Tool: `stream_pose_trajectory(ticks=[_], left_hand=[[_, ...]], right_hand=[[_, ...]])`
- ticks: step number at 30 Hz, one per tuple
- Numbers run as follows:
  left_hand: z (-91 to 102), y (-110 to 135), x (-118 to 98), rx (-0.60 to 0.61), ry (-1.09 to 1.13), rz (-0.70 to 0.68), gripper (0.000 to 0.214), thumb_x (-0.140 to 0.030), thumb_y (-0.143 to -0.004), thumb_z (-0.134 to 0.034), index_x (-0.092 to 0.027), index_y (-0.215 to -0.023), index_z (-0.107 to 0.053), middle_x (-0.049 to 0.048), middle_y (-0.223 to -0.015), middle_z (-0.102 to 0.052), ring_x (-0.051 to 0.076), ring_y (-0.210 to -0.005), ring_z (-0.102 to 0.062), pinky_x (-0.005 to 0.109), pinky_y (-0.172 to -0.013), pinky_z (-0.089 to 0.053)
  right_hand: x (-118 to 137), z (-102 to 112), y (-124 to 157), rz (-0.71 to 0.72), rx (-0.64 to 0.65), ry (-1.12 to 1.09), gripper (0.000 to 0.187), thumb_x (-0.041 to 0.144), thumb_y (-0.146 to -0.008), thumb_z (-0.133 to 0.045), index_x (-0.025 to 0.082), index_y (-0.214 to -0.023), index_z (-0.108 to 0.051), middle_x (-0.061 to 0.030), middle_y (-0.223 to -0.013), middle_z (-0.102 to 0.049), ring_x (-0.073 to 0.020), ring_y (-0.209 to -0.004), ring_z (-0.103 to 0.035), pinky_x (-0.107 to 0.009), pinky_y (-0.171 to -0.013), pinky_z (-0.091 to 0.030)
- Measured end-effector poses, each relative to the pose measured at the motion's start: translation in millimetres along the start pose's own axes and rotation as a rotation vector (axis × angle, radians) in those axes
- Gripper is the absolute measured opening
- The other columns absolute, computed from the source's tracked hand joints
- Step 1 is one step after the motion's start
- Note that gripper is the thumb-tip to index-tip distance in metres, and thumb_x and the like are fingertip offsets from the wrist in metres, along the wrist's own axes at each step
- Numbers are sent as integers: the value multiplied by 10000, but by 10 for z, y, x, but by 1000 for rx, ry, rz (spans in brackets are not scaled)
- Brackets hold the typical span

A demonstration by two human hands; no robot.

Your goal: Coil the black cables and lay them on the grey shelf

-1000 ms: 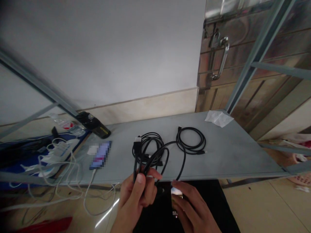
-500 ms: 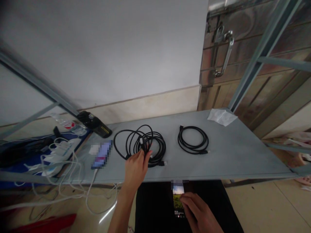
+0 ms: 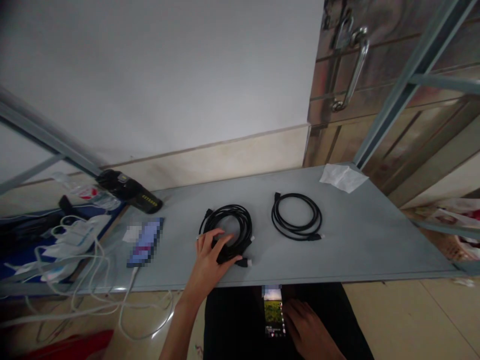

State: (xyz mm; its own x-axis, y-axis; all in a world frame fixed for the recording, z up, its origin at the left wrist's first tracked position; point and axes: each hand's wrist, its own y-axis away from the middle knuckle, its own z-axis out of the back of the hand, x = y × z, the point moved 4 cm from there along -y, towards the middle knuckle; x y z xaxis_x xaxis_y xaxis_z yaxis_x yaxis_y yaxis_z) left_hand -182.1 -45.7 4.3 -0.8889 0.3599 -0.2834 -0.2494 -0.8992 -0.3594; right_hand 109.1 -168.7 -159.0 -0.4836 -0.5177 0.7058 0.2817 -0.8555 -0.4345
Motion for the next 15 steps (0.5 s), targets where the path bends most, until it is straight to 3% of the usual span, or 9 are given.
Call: stream_pose_trajectory(ticks=[4, 8, 11, 15], left_hand=[[36, 2, 112, 42, 101, 21, 811, -532, -815, -986, -257, -1496, -644, 150, -1449, -668, 373, -1365, -599, 587, -1188, -478], [25, 41, 122, 79, 112, 3, 933, -664, -712, -1004, -243, -1474, -665, 140, -1360, -732, 371, -1287, -652, 602, -1204, -453], [-3, 58, 106, 80, 99, -18, 876, -668, -755, -976, -247, -1460, -674, 129, -1334, -747, 359, -1265, -662, 600, -1232, -408], [-49, 46, 117, 50, 102, -9, 538, -541, -859, -951, -242, -1258, -749, 87, -1199, -779, 312, -1162, -690, 554, -1200, -418]], right_hand=[[143, 113, -257, 12, 61, 28, 406, 208, -999, -686, 458, -1296, -804, 28, -1088, -870, -286, -872, -860, -343, -747, -757], [379, 460, -503, -5, 49, -10, 373, 213, -986, -713, 414, -1284, -812, 22, -1063, -867, -277, -849, -864, -324, -735, -753], [503, 799, -666, 40, -99, 69, 372, 222, -963, -757, 368, -1302, -801, 5, -1052, -866, -260, -865, -858, -345, -771, -746], [385, 1097, -1009, 11, -250, 220, 337, 279, -978, -785, 342, -1309, -783, -48, -1137, -837, -274, -1012, -816, -436, -946, -681]])
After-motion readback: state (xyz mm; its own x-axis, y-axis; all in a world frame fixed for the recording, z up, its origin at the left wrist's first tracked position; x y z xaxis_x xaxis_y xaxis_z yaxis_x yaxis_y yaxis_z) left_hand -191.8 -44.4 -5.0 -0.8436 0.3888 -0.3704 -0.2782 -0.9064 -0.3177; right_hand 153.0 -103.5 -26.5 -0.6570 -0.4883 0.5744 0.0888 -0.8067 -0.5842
